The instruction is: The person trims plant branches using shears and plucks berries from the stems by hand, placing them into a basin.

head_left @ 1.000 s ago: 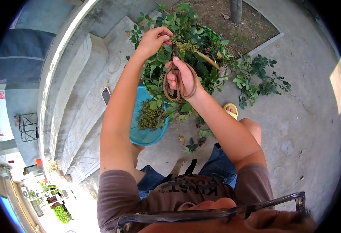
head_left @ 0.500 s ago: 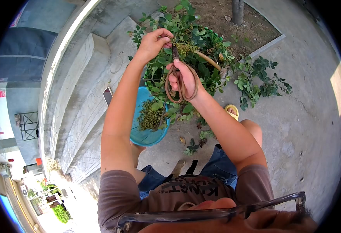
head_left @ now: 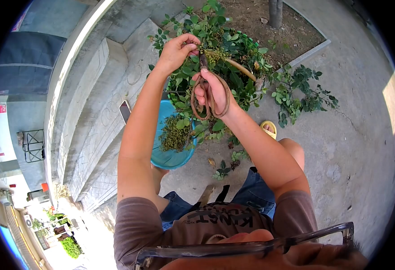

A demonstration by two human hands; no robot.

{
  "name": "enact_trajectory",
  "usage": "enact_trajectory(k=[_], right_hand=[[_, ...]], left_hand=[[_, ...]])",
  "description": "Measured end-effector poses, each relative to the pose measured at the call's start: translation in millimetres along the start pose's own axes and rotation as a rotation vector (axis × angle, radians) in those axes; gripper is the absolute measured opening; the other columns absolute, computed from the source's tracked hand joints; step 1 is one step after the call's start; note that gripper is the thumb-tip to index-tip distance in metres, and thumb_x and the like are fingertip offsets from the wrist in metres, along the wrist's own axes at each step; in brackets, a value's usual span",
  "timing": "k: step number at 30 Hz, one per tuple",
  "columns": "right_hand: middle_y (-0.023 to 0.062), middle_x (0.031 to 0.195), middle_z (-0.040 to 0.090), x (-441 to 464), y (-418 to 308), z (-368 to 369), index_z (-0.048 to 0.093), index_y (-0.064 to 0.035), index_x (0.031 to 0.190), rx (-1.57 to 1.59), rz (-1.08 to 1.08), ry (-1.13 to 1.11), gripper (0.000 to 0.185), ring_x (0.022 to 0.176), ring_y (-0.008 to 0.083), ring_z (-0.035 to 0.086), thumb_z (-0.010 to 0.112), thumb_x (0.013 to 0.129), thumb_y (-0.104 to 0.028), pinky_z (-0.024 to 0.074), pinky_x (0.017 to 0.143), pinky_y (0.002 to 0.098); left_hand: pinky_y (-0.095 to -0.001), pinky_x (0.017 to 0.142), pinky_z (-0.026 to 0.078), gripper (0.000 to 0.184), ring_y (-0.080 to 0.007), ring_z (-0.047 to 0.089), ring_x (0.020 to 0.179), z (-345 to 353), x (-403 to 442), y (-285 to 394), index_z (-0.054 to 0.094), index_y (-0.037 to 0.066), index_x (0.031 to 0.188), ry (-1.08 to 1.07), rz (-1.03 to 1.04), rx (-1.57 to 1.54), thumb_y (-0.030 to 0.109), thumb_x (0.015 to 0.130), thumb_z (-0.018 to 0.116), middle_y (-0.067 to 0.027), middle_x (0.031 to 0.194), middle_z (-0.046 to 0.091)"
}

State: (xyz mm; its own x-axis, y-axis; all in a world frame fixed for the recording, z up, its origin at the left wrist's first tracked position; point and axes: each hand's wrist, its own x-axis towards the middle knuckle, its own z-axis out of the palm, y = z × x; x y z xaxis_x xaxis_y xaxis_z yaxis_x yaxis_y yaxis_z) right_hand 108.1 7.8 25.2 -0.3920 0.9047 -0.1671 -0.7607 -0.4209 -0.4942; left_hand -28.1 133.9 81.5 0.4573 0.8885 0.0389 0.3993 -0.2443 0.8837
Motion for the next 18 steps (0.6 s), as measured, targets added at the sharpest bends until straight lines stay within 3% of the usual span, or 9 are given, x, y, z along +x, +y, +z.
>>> enact_trajectory(k=[11,17,18], right_hand=[[-0.0009,0.054,0.044,-5,-4,2,0.053,-0.0036,0.093,-0.156,-0.057,0.054,0.032,0.041,0.0091,0.04,0.049,0.095,-0.035,0.0321,0.04,0.0236],[0.0,0.055,0.045,-7,-4,7,0.052,-0.0019,0.093,-0.235,-0.097,0.063,0.034,0.041,0.0093,0.041,0.048,0.095,-0.036,0.0326,0.04,0.0236],[0.0003,0.056,0.045,-10,-5,10,0.052,-0.0013,0.094,-0.254,-0.102,0.069,0.035,0.042,0.0094,0.042,0.048,0.095,-0.036,0.0329,0.041,0.0235]], left_hand=[[-0.026,0.076,0.051,0.015,-0.0122,0.061,0.082,1,-2,3,0.059,0.001,0.105,-0.012,0.006,0.022,0.003,0.091,0.053,-0.0028,0.091,0.061],[-0.0295,0.085,0.05,0.016,-0.015,0.06,0.092,-8,-5,8,0.058,0.001,0.106,0.127,0.02,0.046,0.003,0.092,0.052,-0.0041,0.093,0.061],[-0.0318,0.087,0.05,0.016,-0.0183,0.06,0.095,-7,-10,13,0.057,0.0,0.107,0.161,-0.02,-0.202,0.003,0.093,0.05,-0.0058,0.093,0.061]])
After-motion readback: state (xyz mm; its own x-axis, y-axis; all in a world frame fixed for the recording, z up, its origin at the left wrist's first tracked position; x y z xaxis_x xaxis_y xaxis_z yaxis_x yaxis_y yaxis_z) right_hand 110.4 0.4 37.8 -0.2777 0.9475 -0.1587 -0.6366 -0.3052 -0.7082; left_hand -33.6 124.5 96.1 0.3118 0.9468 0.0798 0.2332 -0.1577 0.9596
